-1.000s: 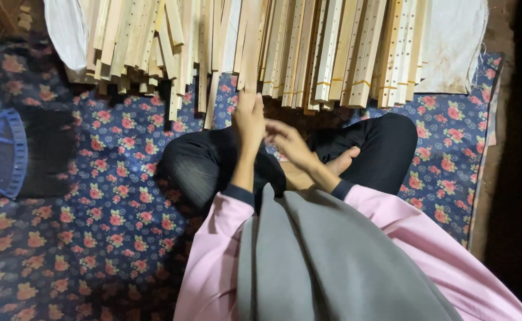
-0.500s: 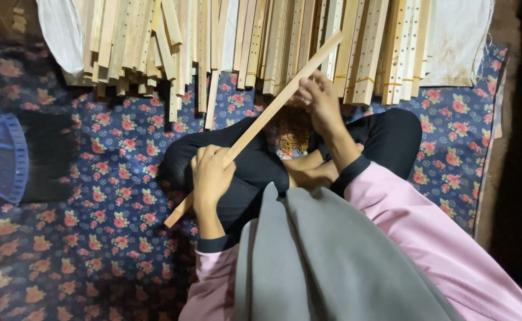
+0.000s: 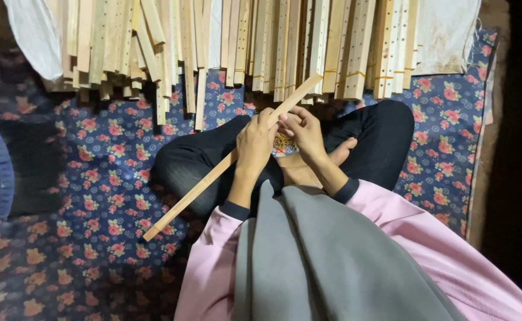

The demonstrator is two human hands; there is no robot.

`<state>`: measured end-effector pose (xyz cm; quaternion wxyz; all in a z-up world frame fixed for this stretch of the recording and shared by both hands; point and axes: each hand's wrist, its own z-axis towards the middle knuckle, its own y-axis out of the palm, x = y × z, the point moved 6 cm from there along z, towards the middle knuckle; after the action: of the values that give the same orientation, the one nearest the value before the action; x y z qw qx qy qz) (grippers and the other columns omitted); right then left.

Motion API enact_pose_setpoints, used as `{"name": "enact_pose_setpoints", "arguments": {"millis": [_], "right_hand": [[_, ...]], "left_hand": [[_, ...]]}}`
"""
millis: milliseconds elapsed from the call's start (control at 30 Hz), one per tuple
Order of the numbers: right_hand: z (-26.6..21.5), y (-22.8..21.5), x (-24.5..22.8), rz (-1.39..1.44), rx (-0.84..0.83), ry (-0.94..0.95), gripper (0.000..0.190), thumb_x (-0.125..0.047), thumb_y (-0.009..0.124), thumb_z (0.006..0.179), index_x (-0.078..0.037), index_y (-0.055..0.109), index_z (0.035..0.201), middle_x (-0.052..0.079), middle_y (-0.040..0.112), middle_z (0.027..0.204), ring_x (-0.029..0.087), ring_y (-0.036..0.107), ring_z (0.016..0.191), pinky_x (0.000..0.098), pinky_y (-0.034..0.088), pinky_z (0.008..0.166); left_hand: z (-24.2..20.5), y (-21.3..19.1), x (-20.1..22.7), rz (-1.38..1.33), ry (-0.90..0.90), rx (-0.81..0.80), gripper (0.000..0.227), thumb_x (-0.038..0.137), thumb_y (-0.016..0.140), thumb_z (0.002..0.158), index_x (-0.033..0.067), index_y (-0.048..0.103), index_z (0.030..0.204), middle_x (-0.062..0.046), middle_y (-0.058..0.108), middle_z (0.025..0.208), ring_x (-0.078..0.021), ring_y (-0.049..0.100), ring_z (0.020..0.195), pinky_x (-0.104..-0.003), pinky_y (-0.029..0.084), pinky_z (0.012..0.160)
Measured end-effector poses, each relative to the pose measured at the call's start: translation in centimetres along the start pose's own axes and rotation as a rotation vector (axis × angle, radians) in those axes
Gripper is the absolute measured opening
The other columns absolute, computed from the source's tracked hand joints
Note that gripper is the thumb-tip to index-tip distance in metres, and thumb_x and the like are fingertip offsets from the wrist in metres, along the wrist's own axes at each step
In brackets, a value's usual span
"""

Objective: The person is sitting on the floor wrapping individual wooden slats with yellow tape or paper strips.

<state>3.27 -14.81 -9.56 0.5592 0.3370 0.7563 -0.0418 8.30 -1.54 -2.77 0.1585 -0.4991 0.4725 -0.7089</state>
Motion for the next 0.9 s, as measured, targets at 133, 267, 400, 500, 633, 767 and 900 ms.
{"name": "enact_pose_setpoints", "arguments": {"millis": [133,267,400,500,633,767,900], "right_hand": [[1.5,-3.8,-0.7,0.029,0.054,-0.067,0.045,-0.021,0.067,0.101,0.005,0.054,0.135,0.018,0.069,0.108,0.027,0.074,0.095,0.0473,0.064,0.087],[1.7,-5.2,-2.0,0.050,0.105,-0.098,0.042,-0.023,0.064,0.102,0.006,0.057,0.132,0.015,0.064,0.100,0.029,0.077,0.090,0.0474,0.066,0.084],[1.1,-7.6,0.1,0.042,0.139,-0.080,0.032,-0.018,0.067,0.101,0.007,0.062,0.120,0.019,0.065,0.094,0.034,0.077,0.085,0.0503,0.065,0.077],[0.2,-8.9,1.3,0.105,0.173,-0.056,0.031,-0.016,0.067,0.100,0.009,0.061,0.116,0.019,0.063,0.088,0.036,0.077,0.080,0.0538,0.065,0.075],[-1.7,-8.4,-0.5,0.193,0.208,-0.001,0.041,-0.040,0.056,0.100,0.000,0.068,0.106,0.010,0.070,0.080,0.024,0.078,0.072,0.0451,0.067,0.070],[-0.8,-9.3,3.4,0.217,0.257,0.173,0.063,-0.058,0.043,0.094,0.000,0.068,0.097,0.019,0.074,0.089,0.026,0.078,0.077,0.0393,0.066,0.067],[4.5,-7.9,11.1,-0.189,0.131,0.228,0.020,-0.015,0.066,0.093,-0.001,0.077,0.102,0.022,0.076,0.091,0.029,0.078,0.080,0.0417,0.066,0.071]], "left_hand": [[-0.4,-0.2,0.0,0.016,0.029,-0.033,0.036,0.032,0.066,0.096,0.0173,0.057,0.127,-0.012,0.070,0.095,-0.0349,0.074,0.091,-0.048,0.061,0.077],[-1.8,-1.5,0.8,-0.044,0.028,-0.071,0.032,0.029,0.067,0.096,0.0158,0.060,0.125,-0.013,0.071,0.094,-0.0359,0.074,0.092,-0.049,0.061,0.075],[-2.6,-0.8,1.2,-0.083,-0.010,-0.055,0.043,0.049,0.064,0.095,0.0133,0.063,0.119,-0.016,0.071,0.094,-0.0384,0.073,0.092,-0.051,0.059,0.077],[-3.1,2.0,1.3,-0.035,-0.027,-0.005,0.041,0.055,0.059,0.097,0.0157,0.066,0.109,-0.009,0.071,0.088,-0.0321,0.074,0.086,-0.045,0.059,0.074],[-3.5,3.0,1.6,-0.093,-0.051,0.027,0.048,0.060,0.055,0.097,0.0145,0.067,0.090,-0.009,0.069,0.077,-0.0344,0.073,0.077,-0.047,0.058,0.067],[-4.5,1.8,2.7,-0.102,0.003,0.089,0.044,0.060,0.060,0.094,0.0186,0.065,0.083,-0.003,0.065,0.070,-0.0279,0.073,0.072,-0.041,0.058,0.062],[-5.5,0.6,4.1,-0.115,0.074,0.170,0.041,0.056,0.064,0.093,0.0172,0.064,0.079,-0.003,0.063,0.066,-0.0252,0.071,0.066,-0.037,0.057,0.057]]}}
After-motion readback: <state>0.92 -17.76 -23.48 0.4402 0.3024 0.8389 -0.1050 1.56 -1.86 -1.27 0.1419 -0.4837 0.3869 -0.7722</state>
